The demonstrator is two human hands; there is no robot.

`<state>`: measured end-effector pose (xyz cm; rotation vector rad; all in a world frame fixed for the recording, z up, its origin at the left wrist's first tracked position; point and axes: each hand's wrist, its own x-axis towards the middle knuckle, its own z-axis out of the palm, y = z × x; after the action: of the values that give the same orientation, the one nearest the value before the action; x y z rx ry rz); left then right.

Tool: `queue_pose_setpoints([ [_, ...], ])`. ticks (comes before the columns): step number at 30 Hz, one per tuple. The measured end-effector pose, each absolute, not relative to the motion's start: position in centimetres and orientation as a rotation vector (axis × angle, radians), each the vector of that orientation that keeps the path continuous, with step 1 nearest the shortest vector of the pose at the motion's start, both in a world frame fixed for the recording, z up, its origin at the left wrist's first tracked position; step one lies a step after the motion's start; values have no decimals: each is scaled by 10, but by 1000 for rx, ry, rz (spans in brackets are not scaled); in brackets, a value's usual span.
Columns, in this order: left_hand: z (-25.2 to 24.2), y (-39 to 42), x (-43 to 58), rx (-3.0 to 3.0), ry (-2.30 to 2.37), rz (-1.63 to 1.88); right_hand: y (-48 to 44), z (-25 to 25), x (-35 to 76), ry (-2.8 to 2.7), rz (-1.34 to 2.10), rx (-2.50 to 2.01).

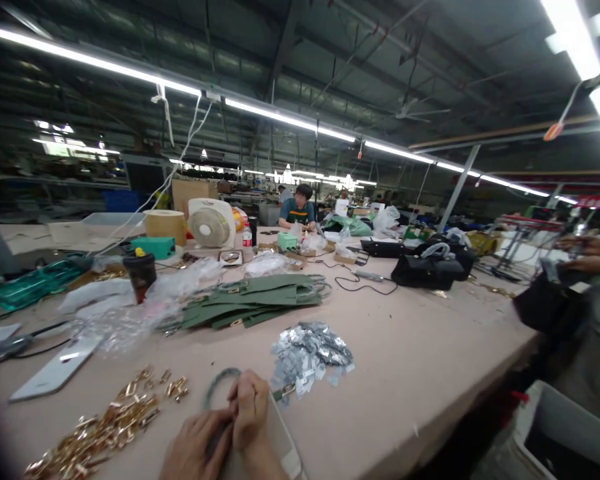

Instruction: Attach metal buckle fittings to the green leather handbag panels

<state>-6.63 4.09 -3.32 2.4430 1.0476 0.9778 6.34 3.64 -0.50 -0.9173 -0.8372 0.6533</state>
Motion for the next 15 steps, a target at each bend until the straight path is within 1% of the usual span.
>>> queue_pose_setpoints([
  [4,-17,26,-65,2456,1144,940,34,10,75,-663,825,-869],
  [8,-12,21,-62,2459,1186,953,33,18,89,-510,773,-750],
  [15,-14,21,-62,2451,1136,983,31,20,80,-633,877,-788],
])
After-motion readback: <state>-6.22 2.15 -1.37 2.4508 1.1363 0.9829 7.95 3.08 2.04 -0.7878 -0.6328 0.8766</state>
